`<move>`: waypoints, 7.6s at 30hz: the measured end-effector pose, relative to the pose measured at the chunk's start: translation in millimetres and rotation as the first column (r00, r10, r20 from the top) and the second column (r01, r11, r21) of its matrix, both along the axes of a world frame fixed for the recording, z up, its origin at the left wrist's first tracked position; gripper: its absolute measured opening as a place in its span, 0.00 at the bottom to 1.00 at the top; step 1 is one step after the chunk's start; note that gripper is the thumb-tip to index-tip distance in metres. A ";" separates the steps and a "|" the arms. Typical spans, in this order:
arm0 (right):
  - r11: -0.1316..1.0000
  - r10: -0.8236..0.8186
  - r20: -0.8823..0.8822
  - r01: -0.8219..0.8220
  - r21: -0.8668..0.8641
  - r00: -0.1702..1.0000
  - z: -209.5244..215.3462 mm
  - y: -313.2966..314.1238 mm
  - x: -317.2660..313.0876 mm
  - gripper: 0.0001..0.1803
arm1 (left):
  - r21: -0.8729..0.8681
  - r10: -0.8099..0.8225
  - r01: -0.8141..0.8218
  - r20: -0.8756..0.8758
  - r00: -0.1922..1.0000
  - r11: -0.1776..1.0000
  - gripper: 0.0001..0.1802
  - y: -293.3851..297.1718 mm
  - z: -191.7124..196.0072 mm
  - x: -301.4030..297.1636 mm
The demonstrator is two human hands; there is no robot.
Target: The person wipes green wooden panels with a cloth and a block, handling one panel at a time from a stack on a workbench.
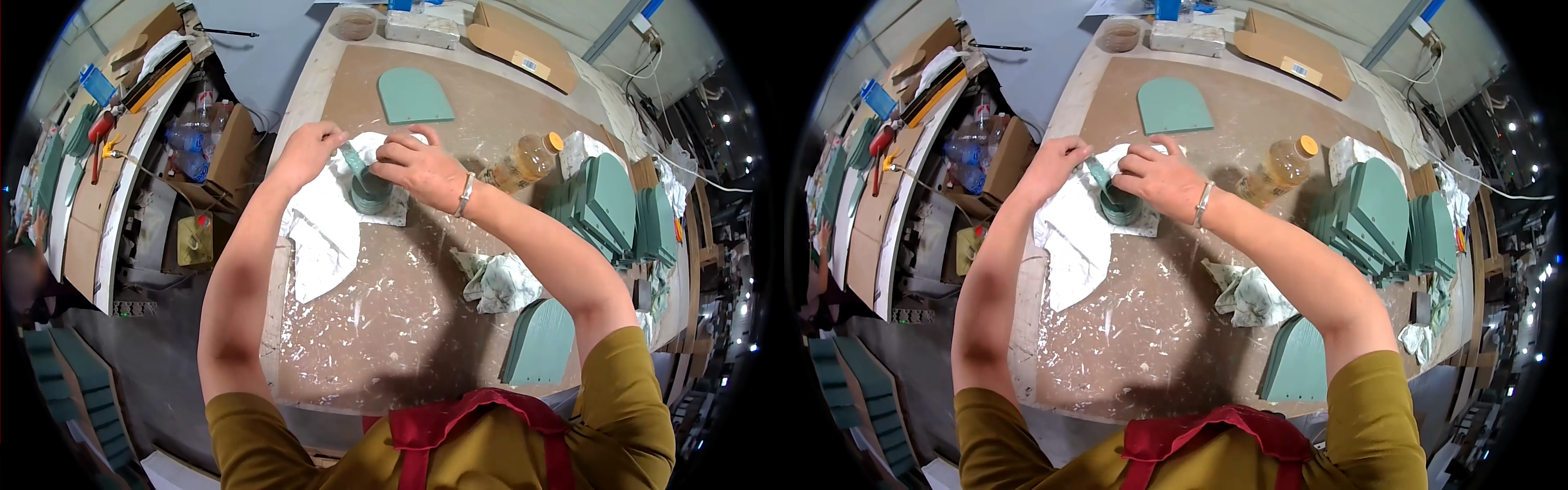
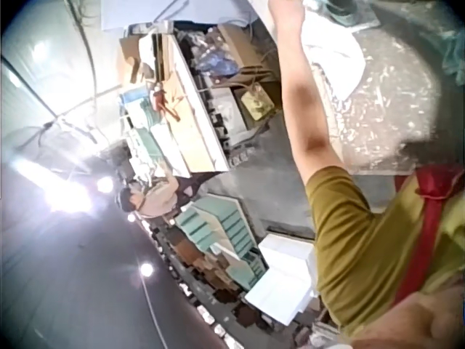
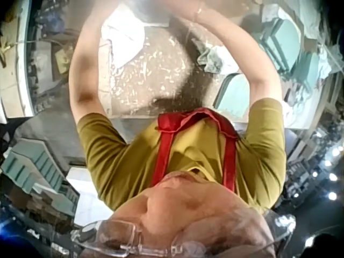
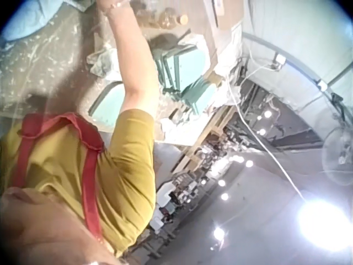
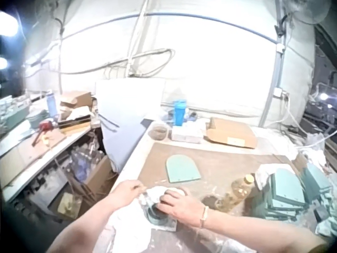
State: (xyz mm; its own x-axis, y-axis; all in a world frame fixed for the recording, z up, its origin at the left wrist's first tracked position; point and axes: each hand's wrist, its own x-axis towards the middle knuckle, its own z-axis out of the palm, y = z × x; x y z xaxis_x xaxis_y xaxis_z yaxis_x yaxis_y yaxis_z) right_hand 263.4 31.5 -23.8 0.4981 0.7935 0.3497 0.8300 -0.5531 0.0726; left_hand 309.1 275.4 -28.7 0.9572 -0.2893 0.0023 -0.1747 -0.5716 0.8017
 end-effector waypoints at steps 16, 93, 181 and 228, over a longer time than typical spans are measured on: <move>0.791 0.019 -0.957 0.581 0.192 0.289 -8.3 -25.2 4.0 0.20 | -0.047 0.133 -0.132 0.014 0.991 0.990 0.11 -10.9 2.6 -22.9; 0.928 0.265 -0.715 -0.374 0.005 0.648 -6.8 -179.3 -263.4 0.17 | 0.302 -0.514 0.432 0.292 0.806 0.850 0.31 -327.9 -69.0 -465.8; 0.766 -0.408 -0.808 0.641 -0.050 0.425 -21.9 -325.4 -245.1 0.14 | 0.542 -0.709 0.660 -0.158 0.687 0.520 0.27 -302.8 11.7 -362.6; -0.012 -0.818 -0.525 0.905 0.424 0.235 -21.7 -185.7 -540.3 0.16 | 0.662 -0.956 0.702 0.074 0.285 0.261 0.22 -288.6 60.9 -290.6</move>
State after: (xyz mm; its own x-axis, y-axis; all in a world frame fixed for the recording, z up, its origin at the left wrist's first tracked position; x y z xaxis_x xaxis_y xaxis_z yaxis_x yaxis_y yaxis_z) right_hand -276.9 -154.2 -45.5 0.7118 -0.6183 0.3331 -0.3314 -0.7139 -0.6168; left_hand 18.4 -13.2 32.1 0.0679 -0.9906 -0.1186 -0.9743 -0.0914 0.2060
